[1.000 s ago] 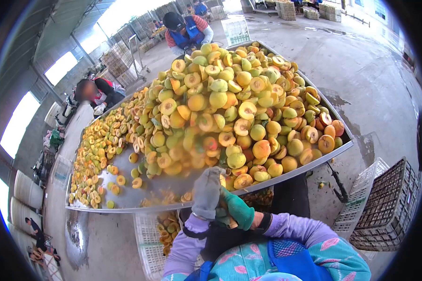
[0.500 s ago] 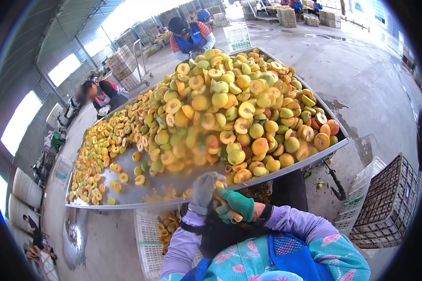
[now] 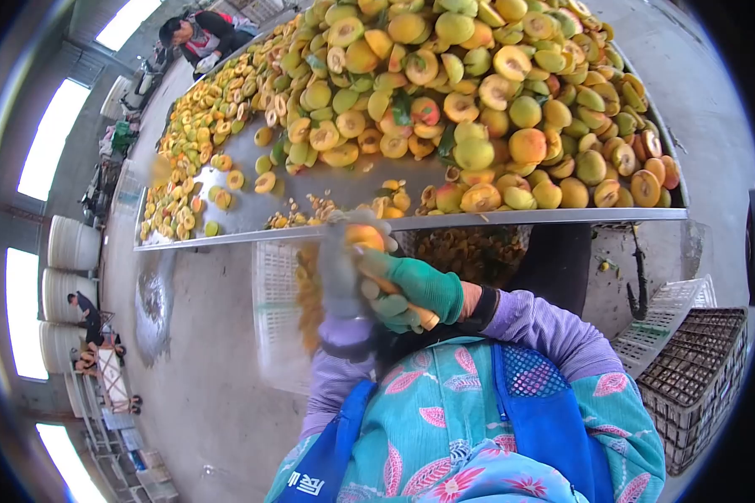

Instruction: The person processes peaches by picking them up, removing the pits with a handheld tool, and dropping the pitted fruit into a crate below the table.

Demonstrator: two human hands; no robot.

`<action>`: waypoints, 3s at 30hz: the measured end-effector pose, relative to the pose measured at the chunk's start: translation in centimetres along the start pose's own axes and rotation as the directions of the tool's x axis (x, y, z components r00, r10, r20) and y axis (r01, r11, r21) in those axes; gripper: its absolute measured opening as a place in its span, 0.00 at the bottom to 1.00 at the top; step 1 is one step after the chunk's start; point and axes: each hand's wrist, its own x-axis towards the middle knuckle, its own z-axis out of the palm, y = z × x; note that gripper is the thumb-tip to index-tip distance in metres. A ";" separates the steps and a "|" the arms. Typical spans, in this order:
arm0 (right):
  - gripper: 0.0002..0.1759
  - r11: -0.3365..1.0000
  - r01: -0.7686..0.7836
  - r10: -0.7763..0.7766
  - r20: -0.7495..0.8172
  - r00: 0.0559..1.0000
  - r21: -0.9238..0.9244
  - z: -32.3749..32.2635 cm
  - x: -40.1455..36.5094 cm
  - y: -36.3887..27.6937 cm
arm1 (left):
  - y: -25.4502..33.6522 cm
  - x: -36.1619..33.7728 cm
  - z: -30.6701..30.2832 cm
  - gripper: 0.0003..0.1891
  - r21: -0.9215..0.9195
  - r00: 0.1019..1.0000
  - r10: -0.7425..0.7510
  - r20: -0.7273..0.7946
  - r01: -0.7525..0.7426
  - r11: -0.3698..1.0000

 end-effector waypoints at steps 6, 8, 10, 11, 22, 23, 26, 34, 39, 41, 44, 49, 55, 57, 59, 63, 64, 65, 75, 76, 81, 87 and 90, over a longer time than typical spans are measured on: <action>0.18 0.955 -0.140 0.000 0.467 0.884 0.263 -2.8 0.8 0.4 | 0.6 -1.8 -4.2 0.18 -0.112 0.953 0.051 -0.299 -0.088 0.990; 0.23 0.960 -0.046 0.017 0.107 0.994 0.278 -6.9 0.2 0.4 | 2.6 -0.1 -10.5 0.15 0.672 0.926 -0.003 -0.378 0.276 0.687; 0.26 0.980 0.049 -0.005 -0.223 0.975 0.192 -9.0 -0.5 0.5 | 3.4 3.3 -14.9 0.17 0.962 0.963 0.029 -0.268 0.270 -0.046; 0.25 0.991 0.090 -0.049 -0.351 0.935 0.102 -9.3 -0.9 0.6 | 3.0 6.0 -14.6 0.18 0.980 0.987 0.061 -0.151 0.141 0.143; 0.22 0.465 0.183 -0.787 -0.310 0.533 -0.866 -7.3 0.0 -3.5 | -1.4 17.6 -8.3 0.16 0.673 0.974 -0.086 -0.211 0.209 0.710; 0.22 0.346 0.112 -0.826 -0.246 0.507 -0.932 -7.1 0.9 -4.1 | -0.2 14.9 -7.0 0.17 0.530 0.963 -0.197 -0.186 0.267 0.805; 0.20 -0.047 -0.123 -0.883 -0.016 0.469 -0.991 -6.8 3.6 -4.4 | -0.2 8.8 -3.0 0.11 0.778 0.875 0.308 0.374 -0.477 0.410; 0.23 0.265 -0.042 -0.851 -0.254 0.459 -0.963 -8.1 3.6 -2.1 | -5.4 6.3 0.5 0.23 0.111 0.996 0.081 0.028 -0.084 0.990; 0.26 0.288 -0.042 -0.823 -0.270 0.500 -0.957 -7.7 3.5 -1.8 | -5.7 6.0 0.2 0.15 0.641 0.877 0.442 0.187 -0.450 0.621; 0.27 0.380 0.029 -0.787 -0.307 0.536 -0.924 -7.9 3.3 -1.4 | -5.8 5.9 0.0 0.20 0.626 0.909 0.379 0.173 -0.399 0.670; 0.27 0.189 0.008 -0.810 -0.152 0.567 -0.982 -8.4 1.9 -1.4 | -5.3 5.8 0.3 0.21 0.175 0.996 0.057 0.063 -0.067 0.982; 0.26 0.660 0.240 -0.678 -0.426 0.599 -0.712 -6.7 1.5 -0.7 | -5.0 6.4 1.1 0.14 0.516 0.919 0.331 0.213 -0.394 0.761; 0.25 0.748 0.245 -0.592 -0.454 0.666 -0.617 -7.4 1.2 -0.4 | -5.8 6.4 3.5 0.14 0.433 0.982 0.190 -0.001 -0.171 0.885; 0.25 0.895 0.222 -0.409 -0.510 0.757 -0.388 -4.4 -0.7 -2.1 | -4.9 7.7 2.9 0.15 0.506 0.996 -0.010 0.091 -0.038 0.861; 0.28 0.980 0.198 -0.174 -0.372 0.912 0.029 -4.5 -0.6 -2.3 | -3.5 8.8 3.8 0.15 0.493 0.964 -0.193 0.181 0.080 0.866; 0.27 0.868 0.382 -0.367 -0.109 0.924 0.317 -5.8 0.9 -1.1 | -2.4 9.9 4.2 0.18 0.498 0.866 -0.413 0.283 0.235 0.834; 0.25 0.821 0.335 -0.374 -0.007 0.927 0.462 -6.2 0.8 -1.2 | -2.0 9.3 4.6 0.18 0.423 0.884 -0.392 0.256 0.262 0.867; 0.25 0.809 0.291 -0.376 0.069 0.924 0.510 -6.1 0.5 -1.3 | -1.8 8.6 4.8 0.19 0.347 0.899 -0.376 0.225 0.287 0.893; 0.28 0.878 -0.194 -0.063 0.506 0.860 0.438 -3.7 1.6 1.3 | 1.5 -0.1 1.8 0.24 -0.226 0.933 -0.321 -0.161 0.282 0.932; 0.28 0.867 -0.193 -0.106 0.549 0.829 0.460 -3.2 1.6 0.9 | 1.9 0.0 1.6 0.24 -0.256 0.927 -0.327 -0.182 0.277 0.926; 0.25 0.907 0.032 -0.129 0.203 0.971 0.421 -4.0 -3.0 -1.8 | 4.4 2.0 -8.2 0.20 0.574 0.929 -0.044 -0.368 0.264 0.775; 0.27 0.948 0.055 0.019 -0.228 0.973 0.314 -7.3 -2.3 -1.1 | 2.8 17.0 -15.1 0.28 0.967 0.997 0.065 -0.043 0.058 -0.247; 0.28 0.978 0.179 -0.121 -0.411 0.903 0.107 -7.3 -2.8 -1.7 | 0.7 19.9 -15.3 0.27 0.930 0.973 -0.229 0.016 -0.098 -0.353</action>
